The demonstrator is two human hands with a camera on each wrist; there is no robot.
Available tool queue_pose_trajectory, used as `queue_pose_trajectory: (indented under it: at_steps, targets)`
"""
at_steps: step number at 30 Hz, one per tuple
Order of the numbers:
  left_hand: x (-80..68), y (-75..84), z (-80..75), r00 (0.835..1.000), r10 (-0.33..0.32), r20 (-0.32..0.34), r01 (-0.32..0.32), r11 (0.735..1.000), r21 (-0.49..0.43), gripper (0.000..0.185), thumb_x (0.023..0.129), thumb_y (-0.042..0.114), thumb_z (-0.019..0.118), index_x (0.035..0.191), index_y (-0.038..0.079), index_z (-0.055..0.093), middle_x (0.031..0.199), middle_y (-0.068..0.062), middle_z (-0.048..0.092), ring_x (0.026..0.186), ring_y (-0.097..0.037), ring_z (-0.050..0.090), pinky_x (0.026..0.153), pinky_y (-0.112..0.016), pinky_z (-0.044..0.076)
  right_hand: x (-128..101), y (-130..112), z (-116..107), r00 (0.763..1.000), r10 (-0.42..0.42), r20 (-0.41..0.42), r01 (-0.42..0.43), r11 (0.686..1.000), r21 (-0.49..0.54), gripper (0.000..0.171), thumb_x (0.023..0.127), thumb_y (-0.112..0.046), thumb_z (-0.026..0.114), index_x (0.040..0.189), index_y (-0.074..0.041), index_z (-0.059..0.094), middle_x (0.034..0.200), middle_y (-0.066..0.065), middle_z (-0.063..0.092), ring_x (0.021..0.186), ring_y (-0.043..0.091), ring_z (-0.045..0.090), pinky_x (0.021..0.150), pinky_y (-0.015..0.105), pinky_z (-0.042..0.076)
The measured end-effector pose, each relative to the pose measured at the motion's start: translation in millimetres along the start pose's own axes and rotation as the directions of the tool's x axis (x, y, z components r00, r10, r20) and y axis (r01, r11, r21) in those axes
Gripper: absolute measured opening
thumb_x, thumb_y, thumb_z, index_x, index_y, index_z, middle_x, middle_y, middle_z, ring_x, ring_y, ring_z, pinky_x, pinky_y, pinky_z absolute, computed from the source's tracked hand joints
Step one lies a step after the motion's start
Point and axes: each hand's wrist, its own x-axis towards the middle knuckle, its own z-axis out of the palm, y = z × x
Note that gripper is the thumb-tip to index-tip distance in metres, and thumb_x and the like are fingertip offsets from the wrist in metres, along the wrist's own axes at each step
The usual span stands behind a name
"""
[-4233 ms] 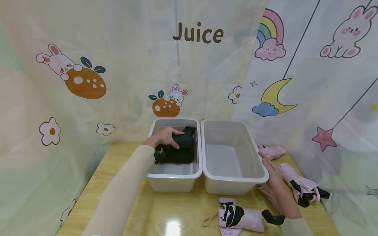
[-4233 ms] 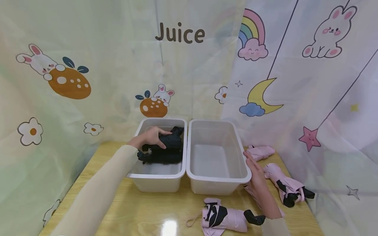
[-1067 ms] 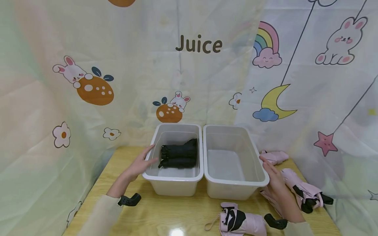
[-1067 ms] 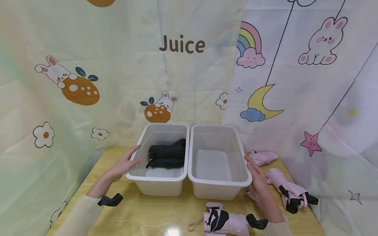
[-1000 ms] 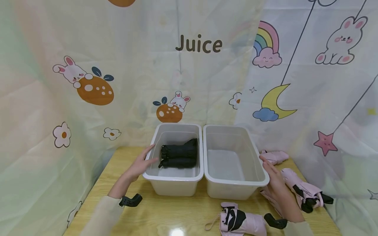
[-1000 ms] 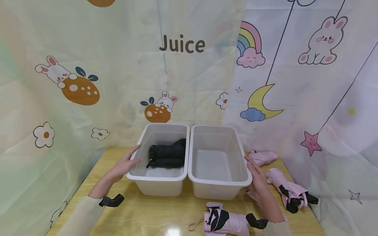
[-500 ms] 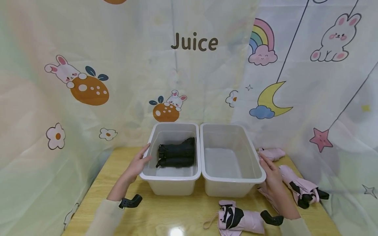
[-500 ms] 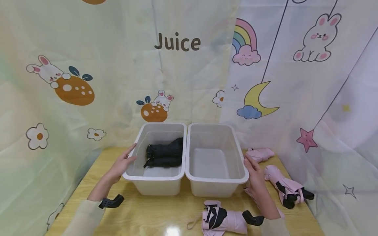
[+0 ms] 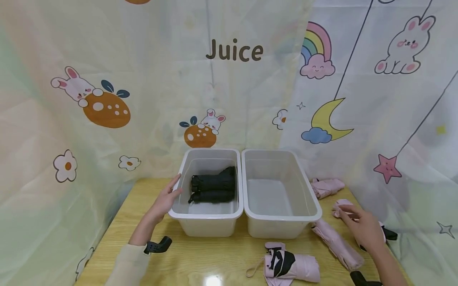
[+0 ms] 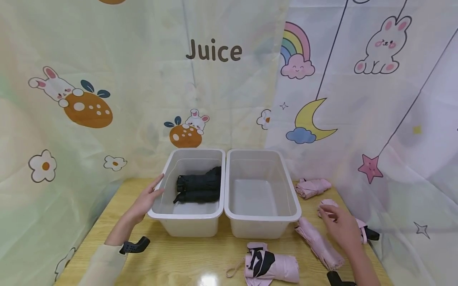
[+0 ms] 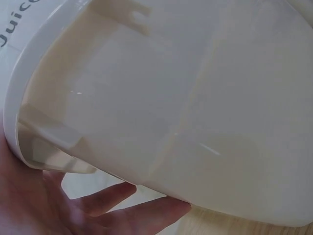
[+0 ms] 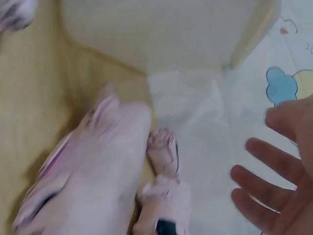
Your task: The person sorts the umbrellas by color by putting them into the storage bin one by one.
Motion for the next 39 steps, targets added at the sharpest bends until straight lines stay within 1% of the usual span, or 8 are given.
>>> queue_pose_trajectory:
  at_steps: [5, 7, 13, 16, 20, 28, 35, 39]
  targets:
    - [-0.2, 0.7, -1.8, 1.000, 0.007, 0.022, -0.007, 1.000, -0.013, 0.057, 0.106, 0.025, 0.040, 0.157, 0.026, 0.016, 0.162, -0.010, 0.001, 0.140, -0.045, 0.019, 0.103, -0.061, 0.031, -13.8, 12.7, 4.8, 0.982, -0.036, 0.183, 0.054, 0.994, -0.097, 0.051, 0.094, -0.044, 0.062, 0.126, -0.005, 0.065, 0.122, 0.025, 0.061, 0.092, 0.042, 0.064, 0.066, 0.049, 0.053]
    - [0.3, 0.9, -2.8, 1.000, 0.004, 0.027, -0.004, 1.000, -0.013, 0.057, 0.106, 0.025, 0.040, 0.158, 0.025, 0.016, 0.162, -0.012, 0.001, 0.138, -0.047, 0.023, 0.100, -0.060, 0.036, -17.9, 16.1, 10.6, 0.969, -0.037, 0.245, 0.069, 0.990, -0.123, 0.057, 0.091, -0.047, 0.064, 0.129, -0.005, 0.062, 0.129, 0.027, 0.056, 0.093, 0.042, 0.063, 0.070, 0.054, 0.051]
    - [1.1, 9.4, -3.6, 0.998, -0.039, 0.055, 0.036, 0.998, 0.054, 0.061, 0.105, 0.018, 0.041, 0.158, 0.023, 0.011, 0.159, -0.021, 0.007, 0.132, -0.051, 0.031, 0.086, -0.053, 0.049, -26.1, 18.6, 26.3, 0.934, -0.005, 0.358, 0.067, 0.985, -0.160, 0.063, 0.085, -0.051, 0.070, 0.129, -0.007, 0.062, 0.127, 0.024, 0.058, 0.101, 0.042, 0.061, 0.076, 0.057, 0.049]
    - [1.8, 14.8, -2.9, 0.997, -0.051, 0.051, 0.048, 0.997, 0.068, 0.063, 0.104, 0.016, 0.042, 0.158, 0.020, 0.010, 0.159, -0.023, 0.007, 0.134, -0.051, 0.028, 0.089, -0.057, 0.046, -27.1, 18.5, 32.0, 0.929, -0.025, 0.370, 0.097, 0.979, -0.178, 0.056, 0.084, -0.046, 0.072, 0.126, -0.009, 0.066, 0.122, 0.018, 0.062, 0.107, 0.041, 0.059, 0.081, 0.058, 0.048]
    - [1.7, 16.6, 1.3, 0.999, -0.039, 0.005, 0.038, 0.995, 0.088, 0.061, 0.104, 0.017, 0.041, 0.158, 0.017, 0.011, 0.158, -0.023, 0.010, 0.134, -0.050, 0.030, 0.093, -0.060, 0.042, -26.1, 22.5, 35.3, 0.926, -0.015, 0.378, 0.112, 0.966, -0.235, 0.059, 0.081, -0.045, 0.076, 0.129, -0.012, 0.065, 0.120, 0.019, 0.062, 0.105, 0.040, 0.059, 0.078, 0.058, 0.048]
    - [-4.4, 9.0, 3.9, 0.997, -0.021, -0.076, 0.032, 0.989, 0.142, 0.058, 0.105, 0.019, 0.040, 0.158, 0.019, 0.016, 0.159, -0.019, 0.013, 0.132, -0.048, 0.035, 0.094, -0.057, 0.043, -27.3, 27.7, 47.2, 0.888, 0.101, 0.448, 0.070, 0.935, -0.348, 0.096, 0.068, -0.046, 0.085, 0.148, -0.014, 0.043, 0.119, 0.022, 0.057, 0.094, 0.036, 0.061, 0.054, 0.050, 0.048]
    - [-5.1, 4.1, 5.6, 0.997, -0.018, -0.069, 0.024, 0.995, 0.093, 0.057, 0.105, 0.021, 0.041, 0.157, 0.020, 0.018, 0.158, -0.020, 0.016, 0.128, -0.048, 0.039, 0.091, -0.054, 0.046, -31.0, 29.9, 48.5, 0.907, 0.120, 0.404, 0.052, 0.919, -0.390, 0.081, 0.072, -0.043, 0.083, 0.141, -0.014, 0.052, 0.114, 0.020, 0.061, 0.086, 0.037, 0.062, 0.053, 0.051, 0.048]
    - [-4.1, 8.5, 5.5, 0.997, -0.010, -0.073, 0.015, 0.998, 0.069, 0.057, 0.105, 0.022, 0.040, 0.157, 0.019, 0.017, 0.158, -0.022, 0.017, 0.126, -0.048, 0.042, 0.089, -0.052, 0.048, -31.5, 30.9, 51.0, 0.916, 0.120, 0.383, 0.039, 0.923, -0.383, 0.084, 0.072, -0.053, 0.080, 0.141, -0.013, 0.052, 0.117, 0.024, 0.061, 0.083, 0.037, 0.064, 0.053, 0.052, 0.048]
